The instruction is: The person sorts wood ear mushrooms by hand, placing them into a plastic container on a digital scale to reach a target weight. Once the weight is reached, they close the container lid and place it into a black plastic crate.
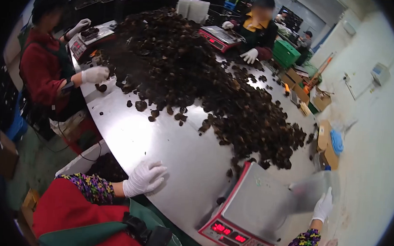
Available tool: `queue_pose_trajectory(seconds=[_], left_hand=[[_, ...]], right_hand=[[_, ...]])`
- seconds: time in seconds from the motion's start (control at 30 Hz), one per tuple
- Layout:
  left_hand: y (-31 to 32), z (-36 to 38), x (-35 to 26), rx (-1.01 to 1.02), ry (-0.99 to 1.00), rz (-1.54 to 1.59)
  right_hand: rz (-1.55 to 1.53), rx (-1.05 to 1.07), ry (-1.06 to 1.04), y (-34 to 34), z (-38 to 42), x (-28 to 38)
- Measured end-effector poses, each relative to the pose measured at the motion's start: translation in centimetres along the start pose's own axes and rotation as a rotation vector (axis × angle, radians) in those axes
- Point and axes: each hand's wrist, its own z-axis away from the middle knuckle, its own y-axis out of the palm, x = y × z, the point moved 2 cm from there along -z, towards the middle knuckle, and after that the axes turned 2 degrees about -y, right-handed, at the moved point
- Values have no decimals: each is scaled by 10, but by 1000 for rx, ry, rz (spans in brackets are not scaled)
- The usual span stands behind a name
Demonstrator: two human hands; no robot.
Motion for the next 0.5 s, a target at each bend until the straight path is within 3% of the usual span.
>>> queue_pose_trajectory(seconds=[0.07,0.17,0.3,0.37,0.5], left_hand=[[-1,0,1,-18,27,33],[1,-1,5,-24,50,67],[-4,-7,2,2,76,98],[-4,-8,3,20,92,103],[-2,-8,12,72,93,203]], right_hand=[[-51,237,100,15,-13,-10],[85,383,148,-1,-29,0],[69,321,191,-11,-31,9],[108,359,389,-28,-36,19],[47,201,338,-20,-15,-15]])
